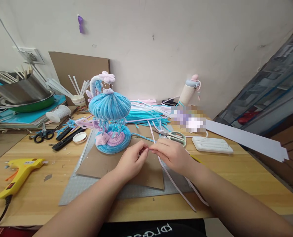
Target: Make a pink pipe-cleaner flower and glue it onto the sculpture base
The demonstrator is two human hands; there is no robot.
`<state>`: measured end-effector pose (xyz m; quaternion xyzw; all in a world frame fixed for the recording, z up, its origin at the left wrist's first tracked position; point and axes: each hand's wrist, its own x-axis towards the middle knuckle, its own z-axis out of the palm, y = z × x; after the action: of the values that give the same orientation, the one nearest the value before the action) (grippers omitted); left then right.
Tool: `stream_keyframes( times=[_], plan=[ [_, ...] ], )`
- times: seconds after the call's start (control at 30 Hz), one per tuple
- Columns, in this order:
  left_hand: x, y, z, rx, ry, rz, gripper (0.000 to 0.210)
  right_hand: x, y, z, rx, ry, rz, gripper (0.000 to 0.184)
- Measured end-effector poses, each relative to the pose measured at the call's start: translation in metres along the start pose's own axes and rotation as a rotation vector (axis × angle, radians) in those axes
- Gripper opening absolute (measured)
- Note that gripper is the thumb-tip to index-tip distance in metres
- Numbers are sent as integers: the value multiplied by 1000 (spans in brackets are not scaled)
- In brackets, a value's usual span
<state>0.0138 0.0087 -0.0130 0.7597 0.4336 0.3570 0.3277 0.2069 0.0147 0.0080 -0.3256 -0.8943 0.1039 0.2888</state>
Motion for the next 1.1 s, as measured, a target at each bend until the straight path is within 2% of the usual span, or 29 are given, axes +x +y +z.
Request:
stream_keyframes(
  times=[0.1, 0.2, 0.43, 0.5, 0.53, 0.6, 0.67, 0.73, 0.83, 0.9, 0.97, 1.03, 1.1],
  plan=[
    [0, 4, -1, -29, -19, -26, 18, -1, 2, -1, -45, 28, -21, 23],
    [-2, 10, -3, -49, -17, -93, 21, -2, 8, -4, -156, 3, -57, 25],
    [-22, 31, -14, -44, -59, -210, 25, -8, 0, -11, -320, -70, -240, 32],
    [-36, 33, -19, 49, -11, -200, 24, -11, -3, -18, -331, -4, -277, 28],
    [-44, 31, -23, 88, 30, -192, 23, -12, -3, -23, -323, 75, -278, 25],
    [-60, 25, -36, 81, 150, -202, 26, -15, 0, -35, -311, 273, -239, 20],
    [-73, 15, -54, 30, 272, -232, 38, -18, 6, -46, -351, 449, -171, 13],
    [-81, 5, -78, 43, 415, -267, 47, -20, 12, -53, -411, 557, -106, 9],
    [-84, -9, -116, 127, 678, -483, 34, -22, 14, -56, -429, 621, -55, 20],
    [-83, -16, -138, 188, 707, -633, 23, -21, 13, -57, -404, 594, -59, 17],
    [-83, -23, -153, 242, 665, -710, 19, -19, 10, -58, -404, 530, -94, 3],
    [-86, -30, -158, 288, 648, -741, 18, -16, 8, -59, -414, 471, -155, 21],
    [-92, -34, -151, 335, 604, -706, 20, -14, 6, -59, -402, 429, -201, 29]
  ],
)
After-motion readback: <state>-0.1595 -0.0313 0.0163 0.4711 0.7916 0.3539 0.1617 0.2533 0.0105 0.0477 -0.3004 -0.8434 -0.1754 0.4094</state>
